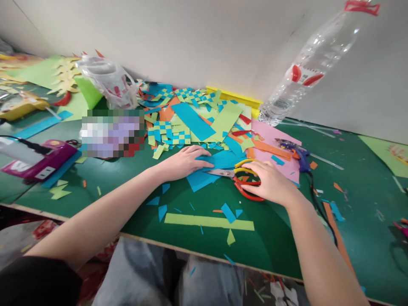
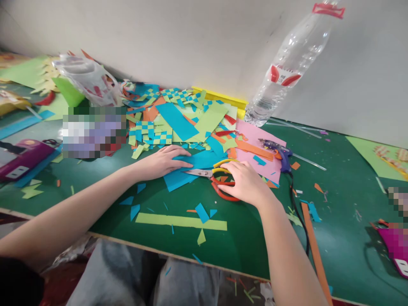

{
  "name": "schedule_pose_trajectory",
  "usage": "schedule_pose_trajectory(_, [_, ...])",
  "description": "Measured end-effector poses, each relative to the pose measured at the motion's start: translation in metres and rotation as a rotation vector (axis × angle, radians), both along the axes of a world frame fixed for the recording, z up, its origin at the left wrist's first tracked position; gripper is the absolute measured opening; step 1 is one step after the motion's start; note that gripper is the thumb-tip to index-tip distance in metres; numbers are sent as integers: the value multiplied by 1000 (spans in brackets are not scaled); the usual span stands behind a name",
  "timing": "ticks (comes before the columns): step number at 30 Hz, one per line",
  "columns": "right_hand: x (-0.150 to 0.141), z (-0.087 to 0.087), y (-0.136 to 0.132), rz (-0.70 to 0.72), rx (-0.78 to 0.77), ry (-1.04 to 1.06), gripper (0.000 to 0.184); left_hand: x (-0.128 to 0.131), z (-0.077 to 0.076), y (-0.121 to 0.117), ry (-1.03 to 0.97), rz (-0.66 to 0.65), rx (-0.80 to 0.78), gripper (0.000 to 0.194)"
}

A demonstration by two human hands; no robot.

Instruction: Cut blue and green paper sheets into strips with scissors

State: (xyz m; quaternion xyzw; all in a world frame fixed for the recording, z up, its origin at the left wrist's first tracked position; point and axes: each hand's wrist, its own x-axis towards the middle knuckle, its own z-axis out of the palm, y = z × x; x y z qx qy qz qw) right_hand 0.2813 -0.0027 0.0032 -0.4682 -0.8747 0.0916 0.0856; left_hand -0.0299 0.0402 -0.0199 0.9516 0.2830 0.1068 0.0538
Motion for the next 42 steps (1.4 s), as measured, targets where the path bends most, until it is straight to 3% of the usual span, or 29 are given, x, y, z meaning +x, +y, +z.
schedule_pose_trajectory(5, [0,-1,-1,-37,-44,6,50,-1,-3,1,3,-9,-4,41])
schedule_pose_trajectory(15, [0,2,0,37,-3,35,41,-2,-7,3,-6,-6,-11,46])
schedule_pose_trajectory(42, [-5,8,-3,28,-5,44,36,0,-6,-1,-10,34,-52,38])
